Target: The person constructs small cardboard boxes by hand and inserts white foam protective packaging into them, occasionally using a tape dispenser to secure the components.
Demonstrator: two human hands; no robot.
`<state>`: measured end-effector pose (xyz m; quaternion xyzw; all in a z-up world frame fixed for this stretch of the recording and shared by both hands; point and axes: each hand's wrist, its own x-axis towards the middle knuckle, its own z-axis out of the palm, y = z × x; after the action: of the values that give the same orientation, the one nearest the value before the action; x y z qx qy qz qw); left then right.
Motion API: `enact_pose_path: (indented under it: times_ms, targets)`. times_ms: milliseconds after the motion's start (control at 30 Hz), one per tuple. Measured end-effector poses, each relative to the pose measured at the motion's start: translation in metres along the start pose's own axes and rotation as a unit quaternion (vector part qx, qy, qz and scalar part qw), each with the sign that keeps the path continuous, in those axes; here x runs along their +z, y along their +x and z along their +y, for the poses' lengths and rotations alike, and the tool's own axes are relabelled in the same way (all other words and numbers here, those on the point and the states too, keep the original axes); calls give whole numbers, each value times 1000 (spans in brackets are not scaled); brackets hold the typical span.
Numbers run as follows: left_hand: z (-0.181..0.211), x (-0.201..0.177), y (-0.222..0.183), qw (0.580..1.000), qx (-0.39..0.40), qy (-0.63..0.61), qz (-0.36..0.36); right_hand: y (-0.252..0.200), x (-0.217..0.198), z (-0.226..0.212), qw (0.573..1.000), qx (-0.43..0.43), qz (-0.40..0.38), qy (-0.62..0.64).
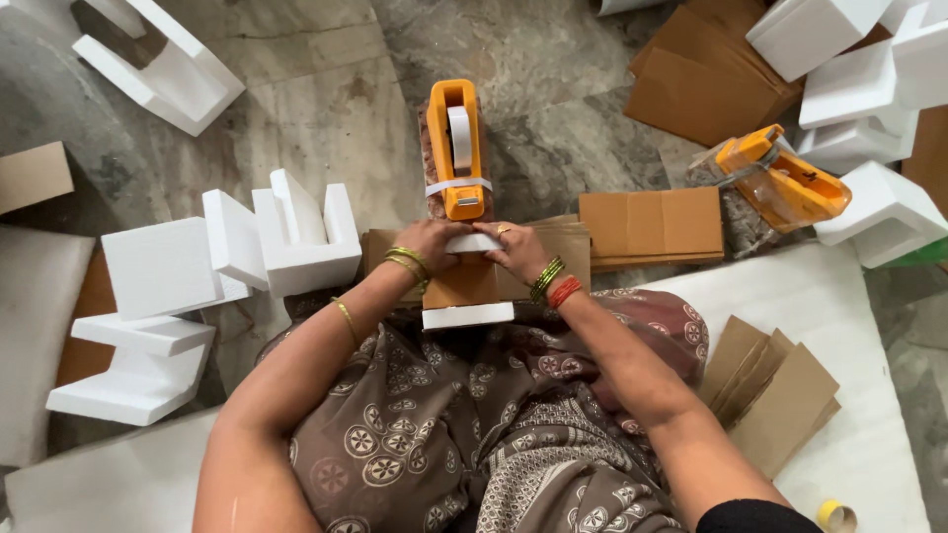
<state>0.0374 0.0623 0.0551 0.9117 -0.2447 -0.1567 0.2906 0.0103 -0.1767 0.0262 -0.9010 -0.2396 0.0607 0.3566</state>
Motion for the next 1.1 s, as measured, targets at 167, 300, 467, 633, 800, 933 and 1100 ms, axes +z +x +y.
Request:
enact_pose_path:
  times_ms: [167,300,467,633,800,933,1100]
  targets:
    - [6,-9,-18,995,18,-86,38,4,-17,1,999,-12,-52,11]
    - [1,-9,-18,997,3,-79,21,56,-26,39,968,249,-23,8]
    - [-8,7,-17,995,-20,-80,54,108,14,85,938,313,-33,144]
    - [0,1,-14,994,-92,-63,-10,124,18,73,903,367,-53,215]
    - [10,-11,-18,992,-98,-74,8,80,-18,25,875,430,-39,219]
    - [10,-11,-18,992,-76,-93,22,9,-12,15,908,239,-22,344]
    - [10,-10,-19,995,-75,-71,1,-44,1,-14,840,340,-73,416]
